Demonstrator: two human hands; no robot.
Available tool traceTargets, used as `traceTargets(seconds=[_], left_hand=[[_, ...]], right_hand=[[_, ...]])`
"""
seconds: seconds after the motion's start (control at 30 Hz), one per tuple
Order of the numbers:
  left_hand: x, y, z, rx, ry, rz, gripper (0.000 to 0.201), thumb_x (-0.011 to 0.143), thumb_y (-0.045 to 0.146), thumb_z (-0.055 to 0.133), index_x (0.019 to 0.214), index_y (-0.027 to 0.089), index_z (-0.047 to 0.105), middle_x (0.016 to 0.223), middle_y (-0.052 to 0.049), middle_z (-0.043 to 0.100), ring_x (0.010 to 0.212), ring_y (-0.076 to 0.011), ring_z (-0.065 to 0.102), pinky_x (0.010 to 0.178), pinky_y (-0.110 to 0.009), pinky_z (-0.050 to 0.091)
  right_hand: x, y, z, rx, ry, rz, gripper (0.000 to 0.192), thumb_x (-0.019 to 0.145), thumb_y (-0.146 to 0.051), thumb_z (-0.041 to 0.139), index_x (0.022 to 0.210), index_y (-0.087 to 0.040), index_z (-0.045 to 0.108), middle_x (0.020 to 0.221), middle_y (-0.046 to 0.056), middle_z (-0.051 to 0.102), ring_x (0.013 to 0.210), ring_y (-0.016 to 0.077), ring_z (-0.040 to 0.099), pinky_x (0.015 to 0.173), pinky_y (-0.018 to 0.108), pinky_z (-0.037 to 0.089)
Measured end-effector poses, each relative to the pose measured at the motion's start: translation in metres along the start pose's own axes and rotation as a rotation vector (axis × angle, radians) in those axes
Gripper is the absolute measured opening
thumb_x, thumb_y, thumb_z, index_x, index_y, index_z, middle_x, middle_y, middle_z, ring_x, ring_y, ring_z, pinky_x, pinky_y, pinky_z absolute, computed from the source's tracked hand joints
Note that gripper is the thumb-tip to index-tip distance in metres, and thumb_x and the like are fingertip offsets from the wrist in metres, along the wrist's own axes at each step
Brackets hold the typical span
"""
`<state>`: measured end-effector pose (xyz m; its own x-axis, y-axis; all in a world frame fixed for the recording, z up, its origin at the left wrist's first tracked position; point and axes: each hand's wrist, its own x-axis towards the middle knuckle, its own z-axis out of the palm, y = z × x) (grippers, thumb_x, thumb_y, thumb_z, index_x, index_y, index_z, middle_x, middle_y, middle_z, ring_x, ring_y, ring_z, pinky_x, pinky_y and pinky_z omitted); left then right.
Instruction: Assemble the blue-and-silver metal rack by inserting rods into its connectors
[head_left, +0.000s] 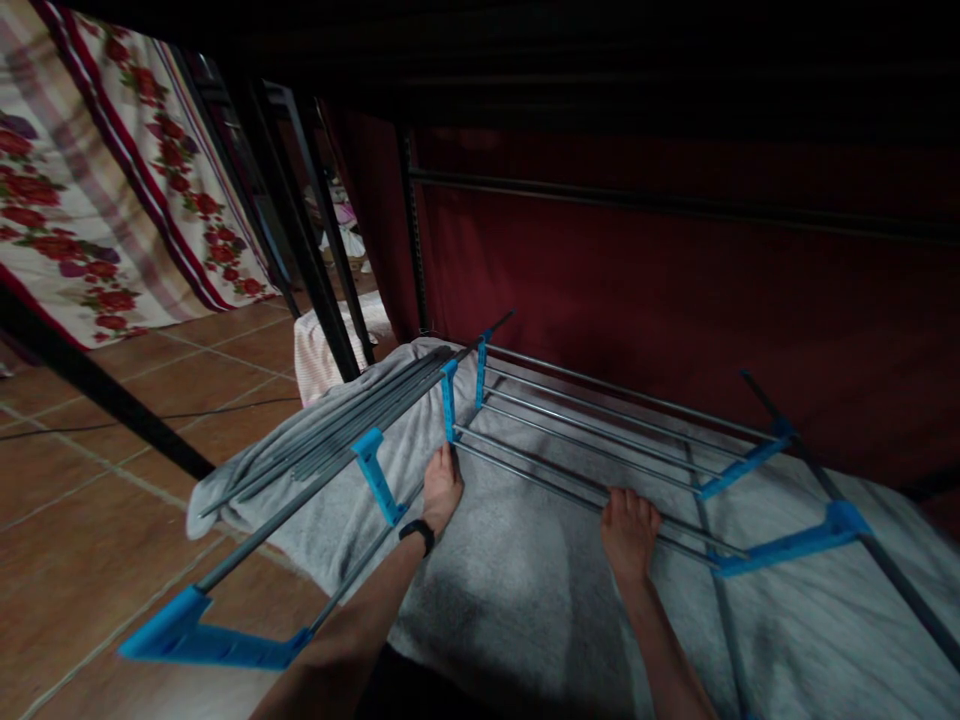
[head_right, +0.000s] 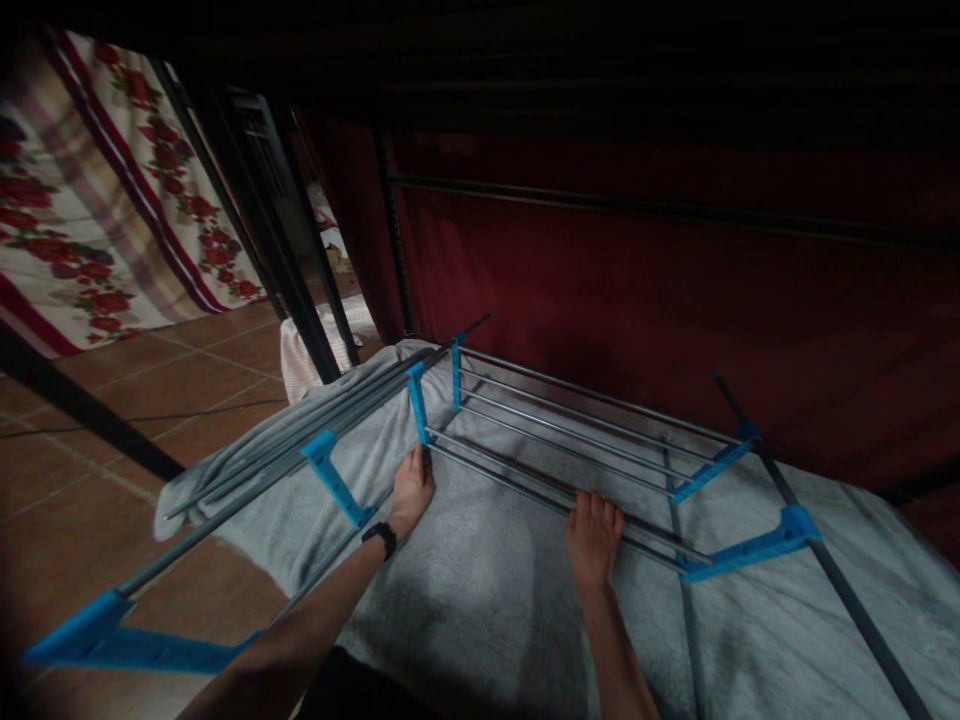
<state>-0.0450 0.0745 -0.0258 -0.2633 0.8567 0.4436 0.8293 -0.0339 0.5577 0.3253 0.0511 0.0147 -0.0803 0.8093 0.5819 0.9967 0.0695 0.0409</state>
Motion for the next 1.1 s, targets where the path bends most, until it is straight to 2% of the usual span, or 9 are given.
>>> traceTargets(seconds=[0.1, 0.3, 0.43, 0.63, 0.77, 0.93, 1.1], left_hand=[[-0.001, 0.000, -0.002, -0.013, -0.012, 0.002, 0.066, 0.084, 0.007, 0.043, 0.149, 0.008, 0.038, 0.126, -0.020, 0.058, 0.122, -0.0310, 0.055, 0.109, -0.052, 0.046], [-0.004, 0.003, -0.005, -0.065, 0.038, -0.004, 0.060, 0.087, 0.009, 0.043, 0.147, 0.014, 0.042, 0.129, -0.018, 0.056, 0.123, -0.0288, 0.056, 0.109, -0.049, 0.047], [-0.015, 0.005, -0.013, -0.068, 0.050, -0.012, 0.058, 0.088, 0.010, 0.045, 0.145, 0.014, 0.045, 0.135, -0.019, 0.053, 0.127, -0.0283, 0.054, 0.111, -0.048, 0.046], [-0.050, 0.005, -0.038, -0.065, 0.029, 0.004, 0.051, 0.090, 0.014, 0.046, 0.141, 0.019, 0.051, 0.140, -0.014, 0.052, 0.132, -0.0257, 0.053, 0.112, -0.042, 0.046], [-0.074, 0.001, -0.049, -0.047, 0.010, -0.015, 0.044, 0.090, 0.015, 0.047, 0.132, 0.021, 0.059, 0.135, -0.012, 0.056, 0.124, -0.0238, 0.060, 0.108, -0.041, 0.051], [-0.107, 0.000, -0.061, -0.059, -0.080, 0.030, 0.042, 0.091, 0.018, 0.047, 0.129, 0.024, 0.063, 0.136, -0.011, 0.059, 0.126, -0.0235, 0.059, 0.109, -0.042, 0.051], [-0.150, -0.002, -0.076, -0.027, -0.194, 0.018, 0.041, 0.096, 0.025, 0.044, 0.131, 0.027, 0.065, 0.140, -0.011, 0.060, 0.130, -0.0259, 0.058, 0.110, -0.045, 0.051]], right_hand=[[0.000, 0.000, -0.001, -0.003, -0.004, 0.005, 0.022, 0.091, -0.014, 0.049, 0.106, -0.021, 0.063, 0.094, 0.007, 0.065, 0.091, 0.0256, 0.051, 0.090, 0.040, 0.029], [-0.001, 0.000, -0.004, -0.008, -0.003, -0.013, 0.022, 0.091, -0.014, 0.049, 0.108, -0.022, 0.063, 0.095, 0.007, 0.065, 0.092, 0.0259, 0.051, 0.090, 0.039, 0.029], [-0.001, 0.001, -0.003, -0.003, -0.012, -0.012, 0.023, 0.090, -0.013, 0.051, 0.108, -0.020, 0.064, 0.096, 0.008, 0.065, 0.092, 0.0261, 0.051, 0.090, 0.040, 0.030], [-0.002, 0.003, 0.003, 0.000, 0.002, -0.004, 0.022, 0.092, -0.015, 0.048, 0.106, -0.021, 0.064, 0.094, 0.008, 0.065, 0.092, 0.0269, 0.052, 0.089, 0.041, 0.030], [-0.003, 0.005, 0.006, -0.011, 0.032, -0.028, 0.022, 0.092, -0.016, 0.047, 0.106, -0.021, 0.064, 0.095, 0.009, 0.066, 0.091, 0.0270, 0.052, 0.090, 0.041, 0.030], [-0.004, 0.006, 0.007, -0.014, 0.050, -0.038, 0.023, 0.093, -0.017, 0.046, 0.108, -0.020, 0.063, 0.096, 0.010, 0.066, 0.091, 0.0276, 0.052, 0.089, 0.042, 0.030], [-0.005, 0.008, 0.007, -0.023, 0.058, -0.055, 0.023, 0.093, -0.017, 0.045, 0.106, -0.019, 0.064, 0.095, 0.010, 0.066, 0.093, 0.0286, 0.052, 0.091, 0.043, 0.029]])
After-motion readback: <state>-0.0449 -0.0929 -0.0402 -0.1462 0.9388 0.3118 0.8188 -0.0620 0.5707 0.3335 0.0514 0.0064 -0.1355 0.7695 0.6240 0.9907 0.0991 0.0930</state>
